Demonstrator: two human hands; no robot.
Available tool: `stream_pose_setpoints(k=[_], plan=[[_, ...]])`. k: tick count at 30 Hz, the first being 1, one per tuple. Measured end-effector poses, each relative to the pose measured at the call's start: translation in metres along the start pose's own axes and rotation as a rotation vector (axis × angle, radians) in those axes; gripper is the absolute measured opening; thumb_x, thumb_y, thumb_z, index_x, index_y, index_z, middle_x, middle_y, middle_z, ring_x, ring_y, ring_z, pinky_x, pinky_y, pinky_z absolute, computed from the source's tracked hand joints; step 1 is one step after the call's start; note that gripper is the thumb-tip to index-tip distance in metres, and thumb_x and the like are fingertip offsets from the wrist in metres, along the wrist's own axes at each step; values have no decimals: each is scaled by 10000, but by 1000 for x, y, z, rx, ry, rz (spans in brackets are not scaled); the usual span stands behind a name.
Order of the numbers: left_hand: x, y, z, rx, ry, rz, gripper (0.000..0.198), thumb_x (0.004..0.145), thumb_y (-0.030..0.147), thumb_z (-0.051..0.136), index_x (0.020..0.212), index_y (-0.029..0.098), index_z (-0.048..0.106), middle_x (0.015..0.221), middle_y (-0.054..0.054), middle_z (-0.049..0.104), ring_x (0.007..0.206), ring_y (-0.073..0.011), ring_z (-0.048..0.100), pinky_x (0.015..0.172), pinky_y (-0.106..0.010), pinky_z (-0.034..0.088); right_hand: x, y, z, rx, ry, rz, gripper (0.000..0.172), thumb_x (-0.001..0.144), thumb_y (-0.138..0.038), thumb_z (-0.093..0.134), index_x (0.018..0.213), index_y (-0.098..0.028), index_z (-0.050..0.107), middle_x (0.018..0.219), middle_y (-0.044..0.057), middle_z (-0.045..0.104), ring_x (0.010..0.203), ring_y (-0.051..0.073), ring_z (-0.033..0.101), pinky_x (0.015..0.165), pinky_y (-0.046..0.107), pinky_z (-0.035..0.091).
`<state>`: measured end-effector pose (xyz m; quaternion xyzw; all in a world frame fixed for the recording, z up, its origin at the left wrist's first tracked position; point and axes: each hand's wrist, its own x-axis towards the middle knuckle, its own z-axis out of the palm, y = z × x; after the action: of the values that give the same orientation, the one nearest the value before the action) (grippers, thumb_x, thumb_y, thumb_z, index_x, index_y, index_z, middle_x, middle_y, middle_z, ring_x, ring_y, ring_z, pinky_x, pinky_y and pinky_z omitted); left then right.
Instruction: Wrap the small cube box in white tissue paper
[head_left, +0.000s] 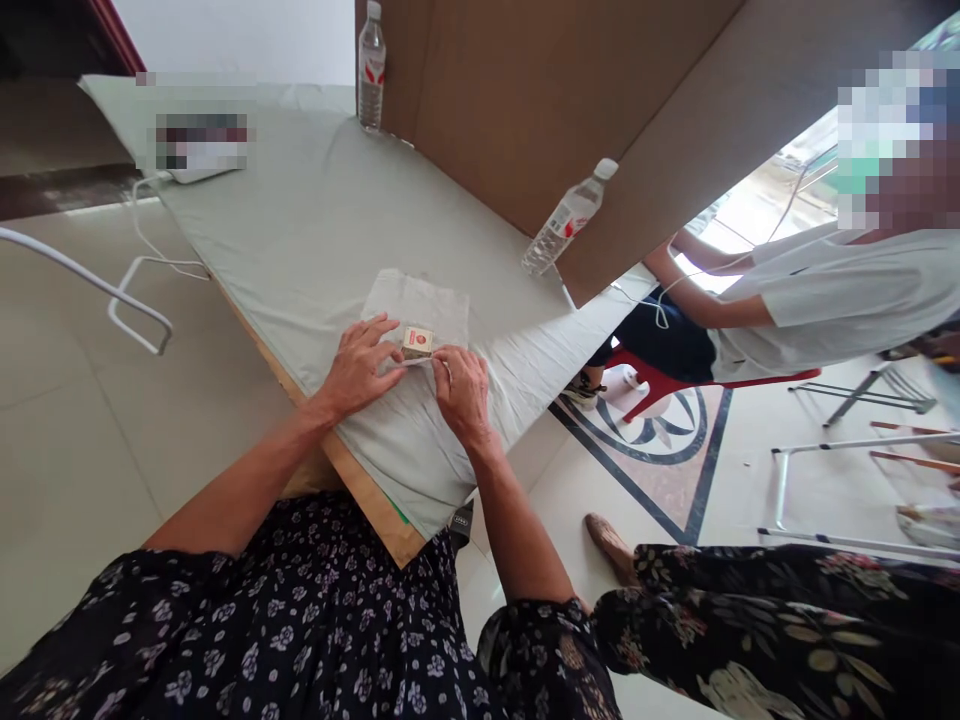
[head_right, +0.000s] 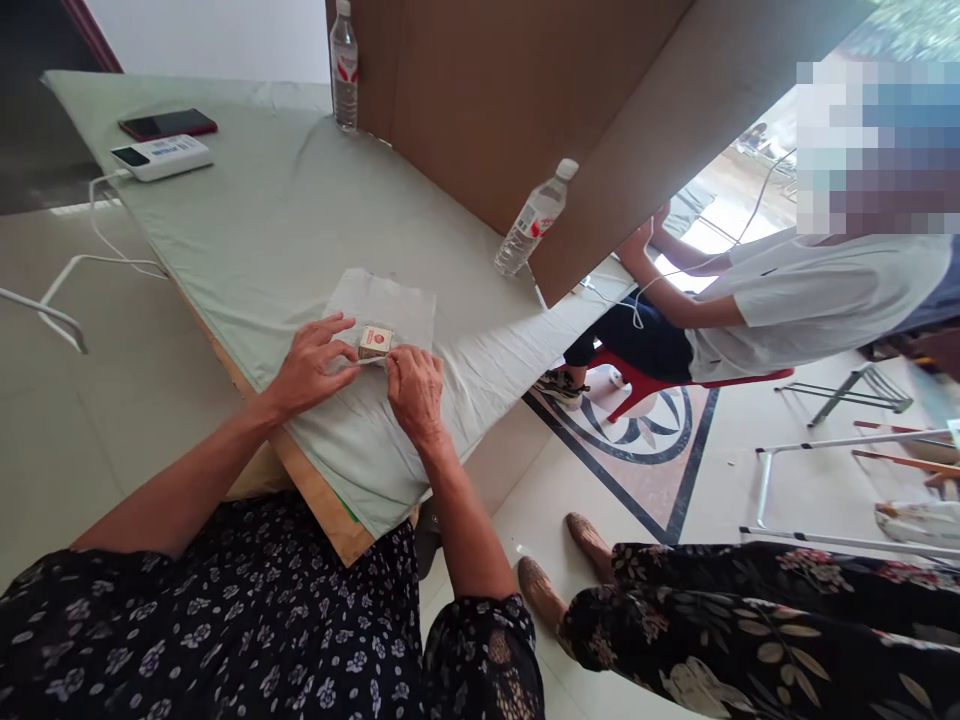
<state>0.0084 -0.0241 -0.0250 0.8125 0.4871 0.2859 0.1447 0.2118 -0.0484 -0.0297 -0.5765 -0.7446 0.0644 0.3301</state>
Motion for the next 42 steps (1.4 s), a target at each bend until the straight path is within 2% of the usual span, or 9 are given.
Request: stream_pose_setpoints(k=[3,7,11,15,22,27,36,39,42], plan=[[21,3,7,-148,82,-61,111,880,291,627,820,222,691,1402,-108,698,1408,-292,574,1215,-497,403,16,10,2,75,13,42,206,1031,-350,507,920,-245,645,1153,92,754,1071,256,674,977,416,471],[39,2,15,-343,110,-188,106,837,300,611,796,209,647,1283,-121,757,1172,-268,710,1044,-431,534,41,27,13,326,-31,86,218,985,-412,541,865,-241,603,1192,96,750,1114,235,679,1002,388,490],[46,-2,22,-474,138,-274,147,813,337,609,763,198,612,1163,-121,785,1039,-255,733,968,-415,552,51,36,27,576,-83,167,292,928,-517,561,840,-240,587,1106,71,769,1001,202,695,934,348,524],[44,-5,28,-573,154,-267,175,795,372,614,751,205,586,1113,-100,780,1000,-220,715,949,-384,553,45,33,34,636,-20,202,305,876,-538,598,815,-240,591,1048,67,770,943,206,695,904,353,531],[35,-6,32,-625,198,-213,242,792,433,639,749,197,605,1091,-108,769,963,-208,703,902,-360,543,34,23,28,604,35,172,299,888,-533,595,824,-241,594,1043,68,771,967,214,699,940,372,528],[36,-5,32,-681,249,-238,241,747,426,668,721,190,626,1002,-96,773,890,-193,691,869,-344,527,36,17,27,595,64,198,270,881,-503,569,821,-241,592,977,52,768,908,190,692,887,337,530],[44,-2,32,-680,211,-296,150,705,330,667,678,192,615,913,-60,772,810,-162,663,830,-311,521,42,21,29,498,7,288,153,886,-362,597,820,-223,591,791,0,686,756,159,622,769,300,493],[45,0,29,-672,195,-304,138,700,315,655,665,193,599,880,-53,766,790,-157,652,813,-302,516,36,17,23,285,115,247,126,944,-310,575,892,-212,636,928,48,735,898,196,658,875,352,478],[45,0,28,-656,172,-293,132,701,310,645,669,191,597,838,-40,750,779,-154,645,802,-295,509,24,6,13,16,231,84,176,1013,-280,545,975,-217,704,1145,101,755,1123,243,644,1019,419,406]])
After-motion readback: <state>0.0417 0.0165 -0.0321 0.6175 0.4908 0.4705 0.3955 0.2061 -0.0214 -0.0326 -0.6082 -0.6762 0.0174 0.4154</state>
